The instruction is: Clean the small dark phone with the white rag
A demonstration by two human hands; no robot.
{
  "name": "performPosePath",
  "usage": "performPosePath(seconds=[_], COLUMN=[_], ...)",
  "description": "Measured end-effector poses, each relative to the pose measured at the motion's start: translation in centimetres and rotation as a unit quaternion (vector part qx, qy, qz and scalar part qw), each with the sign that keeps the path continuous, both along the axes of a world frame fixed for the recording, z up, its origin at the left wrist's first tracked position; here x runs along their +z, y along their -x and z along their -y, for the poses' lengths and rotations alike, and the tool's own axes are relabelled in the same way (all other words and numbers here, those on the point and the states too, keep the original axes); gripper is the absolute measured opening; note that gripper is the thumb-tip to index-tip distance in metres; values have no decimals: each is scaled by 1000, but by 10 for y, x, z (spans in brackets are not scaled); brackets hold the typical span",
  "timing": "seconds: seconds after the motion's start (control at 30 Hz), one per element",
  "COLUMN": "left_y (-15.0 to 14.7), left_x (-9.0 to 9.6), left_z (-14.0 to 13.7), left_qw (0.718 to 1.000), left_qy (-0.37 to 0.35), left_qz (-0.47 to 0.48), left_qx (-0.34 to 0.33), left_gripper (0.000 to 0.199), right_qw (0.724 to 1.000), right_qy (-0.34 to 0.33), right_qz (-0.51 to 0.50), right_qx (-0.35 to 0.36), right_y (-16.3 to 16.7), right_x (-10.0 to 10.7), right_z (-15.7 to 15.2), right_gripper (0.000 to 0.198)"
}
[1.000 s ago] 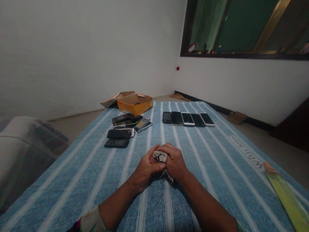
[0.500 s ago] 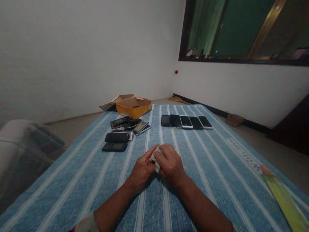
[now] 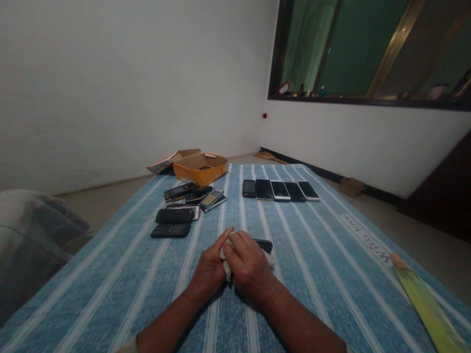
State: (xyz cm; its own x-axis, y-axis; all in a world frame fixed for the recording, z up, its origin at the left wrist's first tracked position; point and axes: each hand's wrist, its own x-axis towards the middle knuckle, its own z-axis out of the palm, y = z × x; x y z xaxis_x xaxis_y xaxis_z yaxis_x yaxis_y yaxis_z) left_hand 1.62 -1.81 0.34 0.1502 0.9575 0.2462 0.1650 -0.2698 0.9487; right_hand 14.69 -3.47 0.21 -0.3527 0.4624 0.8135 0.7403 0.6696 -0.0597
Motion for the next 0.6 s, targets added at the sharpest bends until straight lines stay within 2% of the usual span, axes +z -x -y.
performPosePath(seconds=[0.17, 0.27, 0.37, 0.43, 0.6], left_y=[5, 6, 6, 6, 9], left_x=[-6, -5, -7, -13, -29], left_z=[-5, -5, -5, -7, -17], left_qw=[997, 998, 999, 999, 988], left_qy=[-18, -10, -1, -4, -29], left_qz=[-70, -68, -46, -54, -154], left_qx=[29, 13, -12, 1, 12], left_gripper=[62, 62, 66, 68, 69], right_qw=[995, 990, 989, 991, 991], right_qy=[94, 135, 132, 116, 124], right_qz=[-18, -45, -68, -71, -58], right_qx=[1, 7, 12, 8, 0], right_y=[6, 8, 9, 10, 10], right_x=[1, 4, 2, -1, -10], right_z=[6, 10, 8, 5, -4], right_gripper=[21, 19, 10, 14, 21])
